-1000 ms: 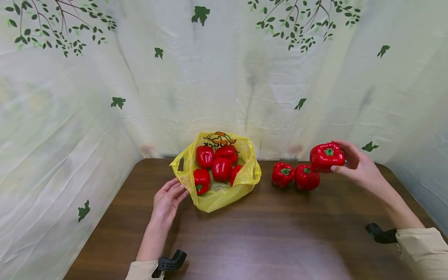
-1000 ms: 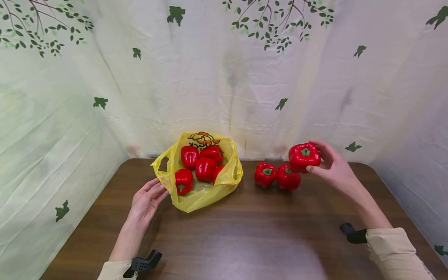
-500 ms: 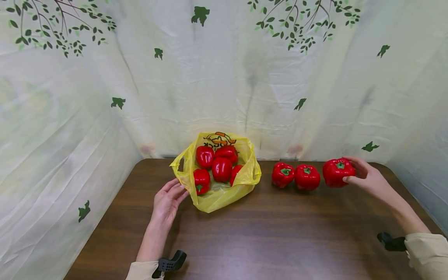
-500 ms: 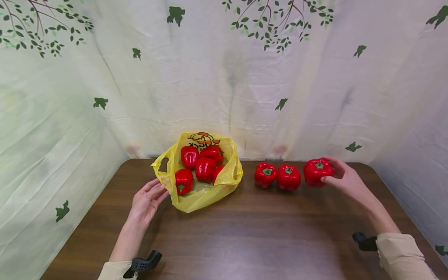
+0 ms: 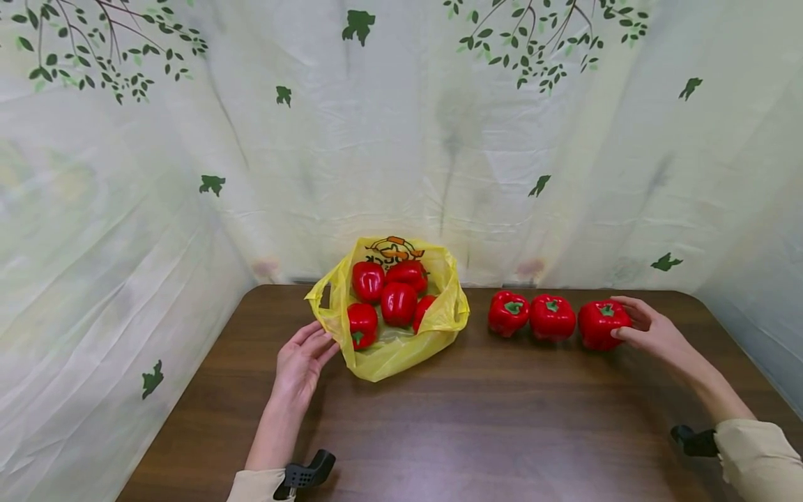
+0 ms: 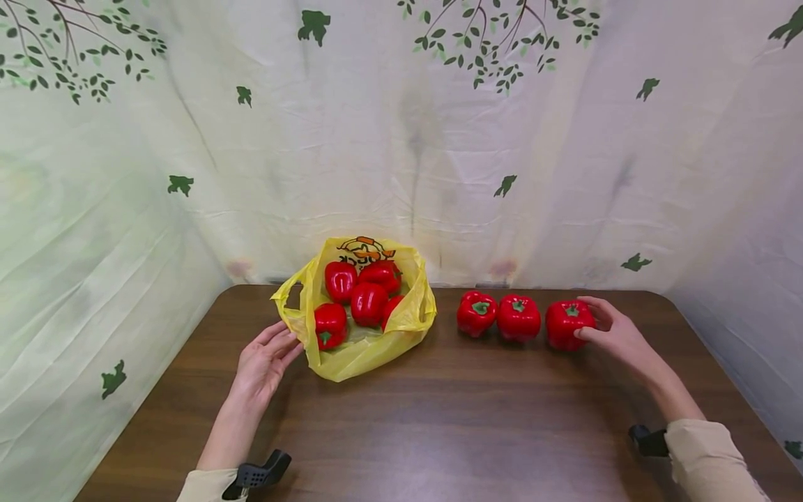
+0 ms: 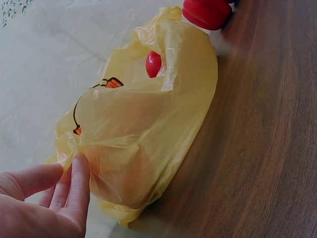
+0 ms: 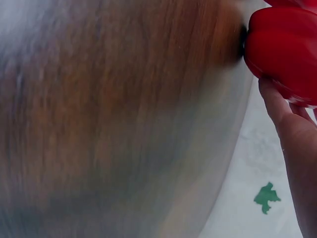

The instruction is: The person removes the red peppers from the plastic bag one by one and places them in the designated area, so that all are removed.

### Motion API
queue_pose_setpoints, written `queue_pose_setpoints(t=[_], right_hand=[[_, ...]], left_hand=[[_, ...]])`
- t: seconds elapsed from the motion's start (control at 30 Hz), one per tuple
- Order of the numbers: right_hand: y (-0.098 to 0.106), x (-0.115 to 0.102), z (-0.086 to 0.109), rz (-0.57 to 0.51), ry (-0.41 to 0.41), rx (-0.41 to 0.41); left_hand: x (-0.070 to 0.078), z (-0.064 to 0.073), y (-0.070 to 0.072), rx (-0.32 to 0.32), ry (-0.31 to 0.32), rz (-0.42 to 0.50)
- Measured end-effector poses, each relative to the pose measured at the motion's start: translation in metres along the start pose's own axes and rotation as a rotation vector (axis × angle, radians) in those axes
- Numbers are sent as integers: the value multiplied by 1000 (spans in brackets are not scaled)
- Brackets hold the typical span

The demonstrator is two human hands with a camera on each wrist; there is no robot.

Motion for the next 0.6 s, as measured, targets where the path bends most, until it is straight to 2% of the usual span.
queue_pose_setpoints(t=[0.3, 0.6], right_hand=[[-11, -4, -6, -47, -10, -10], [-17, 0, -6, -45, -27, -42]], left_hand=[[1, 0, 0, -14, -31, -5], [-2, -1, 0, 9, 22, 11]])
Point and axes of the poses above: each hand's wrist, its own z-axis away from the middle knuckle, its own y-axis out of the back of the hand, x = y × z, the point moved 10 cm from there along -z, towards the middle knuckle, and after that the axes turned 12 degrees about y, right-handed, at the moved point
